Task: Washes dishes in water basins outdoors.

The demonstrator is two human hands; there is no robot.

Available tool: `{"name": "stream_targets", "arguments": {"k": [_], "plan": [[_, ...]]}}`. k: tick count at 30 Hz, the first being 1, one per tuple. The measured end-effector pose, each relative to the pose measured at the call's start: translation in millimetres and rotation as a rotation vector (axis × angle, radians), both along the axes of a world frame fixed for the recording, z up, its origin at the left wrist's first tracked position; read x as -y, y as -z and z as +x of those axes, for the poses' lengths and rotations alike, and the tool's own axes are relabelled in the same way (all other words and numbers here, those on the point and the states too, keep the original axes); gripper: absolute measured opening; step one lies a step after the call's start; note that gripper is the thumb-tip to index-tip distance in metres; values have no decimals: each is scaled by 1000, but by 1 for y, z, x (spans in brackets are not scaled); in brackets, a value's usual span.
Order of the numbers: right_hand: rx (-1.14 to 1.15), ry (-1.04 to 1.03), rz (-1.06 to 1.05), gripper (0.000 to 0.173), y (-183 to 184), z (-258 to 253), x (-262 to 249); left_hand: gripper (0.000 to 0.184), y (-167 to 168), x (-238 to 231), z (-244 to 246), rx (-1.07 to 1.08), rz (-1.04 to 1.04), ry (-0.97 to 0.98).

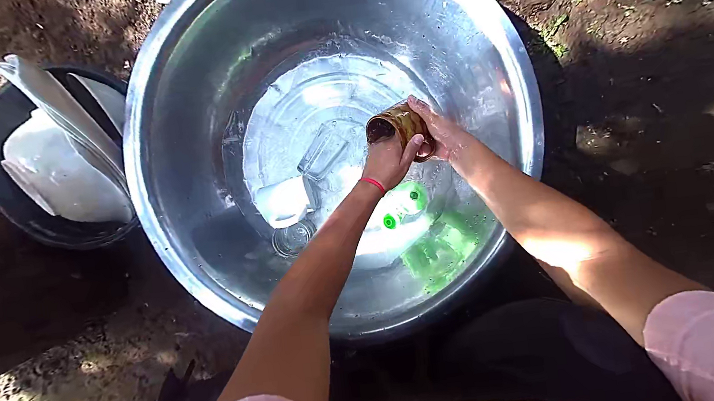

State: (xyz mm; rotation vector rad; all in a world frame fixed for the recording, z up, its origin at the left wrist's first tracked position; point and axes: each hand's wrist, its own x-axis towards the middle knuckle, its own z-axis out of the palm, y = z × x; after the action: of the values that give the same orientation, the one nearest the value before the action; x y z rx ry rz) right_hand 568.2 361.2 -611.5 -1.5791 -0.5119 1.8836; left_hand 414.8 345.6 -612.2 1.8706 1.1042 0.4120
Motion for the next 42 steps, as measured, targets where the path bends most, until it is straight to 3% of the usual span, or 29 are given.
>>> {"name": "stream_targets", "arguments": {"k": [2,4,8,10,13,14,16,18,20,21,22,23,25,28,29,30,31,33,34,35,36,39,41,42], "plan": [[35,-46,37,51,-2,2,-1,58,14,-13,-13,-143,241,283],[67,-54,72,46,-2,-3,3,61,15,-16,-21,-210,285,375],[78,44,181,41,-6,-9,-1,50,2,-8,-7,1,46,35],[119,17,232,40,-10,-10,-2,56,0,-7,-5,43,-65,1],[221,-94,226,52,-10,-4,-8,67,12,-7,-19,-249,157,190],[276,-99,212,55,-7,-3,-9,64,18,-2,-27,-312,206,166],[360,-50,186,55,1,4,-15,45,36,21,-46,-341,158,-109],[444,53,189,54,16,11,-19,38,54,51,-53,-232,-66,-629],[511,110,219,57,34,12,-18,39,50,52,-35,113,-380,-1123],[516,111,230,58,41,9,-14,39,44,43,-20,391,-536,-1274],[485,95,237,59,44,3,-7,40,36,31,-7,629,-697,-1302],[424,62,230,57,43,-5,-1,44,26,21,5,723,-795,-1219],[243,-7,155,53,31,-16,2,56,5,8,17,538,-704,-830],[-31,-126,-35,59,1,-3,-5,54,-13,5,-7,-104,-53,20],[-103,-173,-14,65,-4,6,-6,55,-14,3,-16,-191,142,169],[-176,-196,27,70,-8,12,-6,53,-19,0,-20,-187,171,187],[-243,-164,77,72,-10,12,-4,48,-26,-2,-18,-108,60,75],[-320,-53,203,66,-6,5,1,51,-35,0,3,290,-306,-395],[-323,-41,268,60,-2,4,1,58,-39,0,14,471,-432,-553],[-295,-45,311,57,1,4,1,62,-40,1,20,546,-462,-581],[-240,-42,327,56,2,3,2,60,-34,6,20,494,-366,-485],[-42,-17,304,47,-2,3,1,50,5,18,-7,-19,193,26],[107,76,216,47,2,9,-3,42,37,29,-36,-217,320,71],[182,133,180,48,7,12,-4,37,51,41,-51,-261,270,-59]]}}
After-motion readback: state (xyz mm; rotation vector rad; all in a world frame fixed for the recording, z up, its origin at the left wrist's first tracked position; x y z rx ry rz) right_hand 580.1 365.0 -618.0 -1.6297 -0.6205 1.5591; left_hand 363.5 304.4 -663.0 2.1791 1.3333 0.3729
